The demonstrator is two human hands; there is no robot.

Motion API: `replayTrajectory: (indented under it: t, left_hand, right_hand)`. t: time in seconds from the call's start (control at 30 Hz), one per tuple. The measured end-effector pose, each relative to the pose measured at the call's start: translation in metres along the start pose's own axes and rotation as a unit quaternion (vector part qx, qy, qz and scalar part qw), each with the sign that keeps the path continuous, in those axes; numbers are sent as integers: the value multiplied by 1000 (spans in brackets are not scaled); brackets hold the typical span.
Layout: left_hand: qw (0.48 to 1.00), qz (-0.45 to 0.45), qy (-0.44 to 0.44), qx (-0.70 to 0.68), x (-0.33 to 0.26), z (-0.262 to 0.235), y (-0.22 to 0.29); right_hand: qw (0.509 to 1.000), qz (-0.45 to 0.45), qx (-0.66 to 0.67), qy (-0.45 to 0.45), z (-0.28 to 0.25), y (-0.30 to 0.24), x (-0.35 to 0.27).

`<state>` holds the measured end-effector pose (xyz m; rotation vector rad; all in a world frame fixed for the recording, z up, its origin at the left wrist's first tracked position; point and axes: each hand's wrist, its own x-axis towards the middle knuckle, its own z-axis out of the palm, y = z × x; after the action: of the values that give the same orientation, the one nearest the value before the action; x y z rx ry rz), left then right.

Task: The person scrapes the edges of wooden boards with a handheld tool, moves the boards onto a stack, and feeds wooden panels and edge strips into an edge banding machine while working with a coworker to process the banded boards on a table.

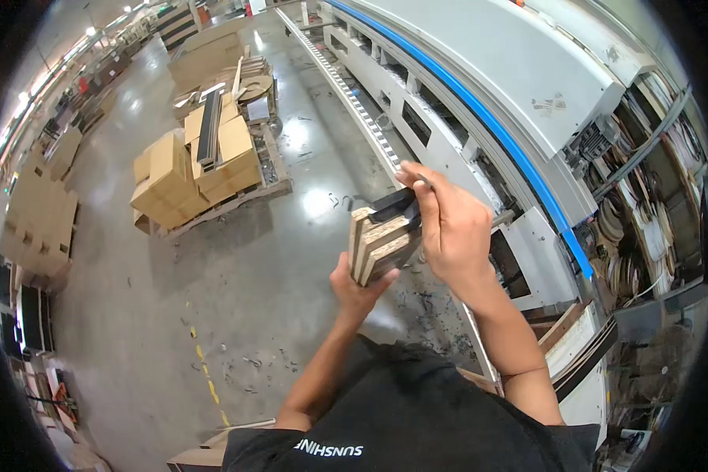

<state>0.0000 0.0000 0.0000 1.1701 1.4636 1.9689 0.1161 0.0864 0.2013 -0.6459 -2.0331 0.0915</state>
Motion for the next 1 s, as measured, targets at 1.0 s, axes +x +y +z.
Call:
replayTrajectory:
  t: [1.0]
  left_hand:
    - [994,-84,24,65,-12,-70,1]
  right_hand:
    - [951,104,150,-251,47,-47,32]
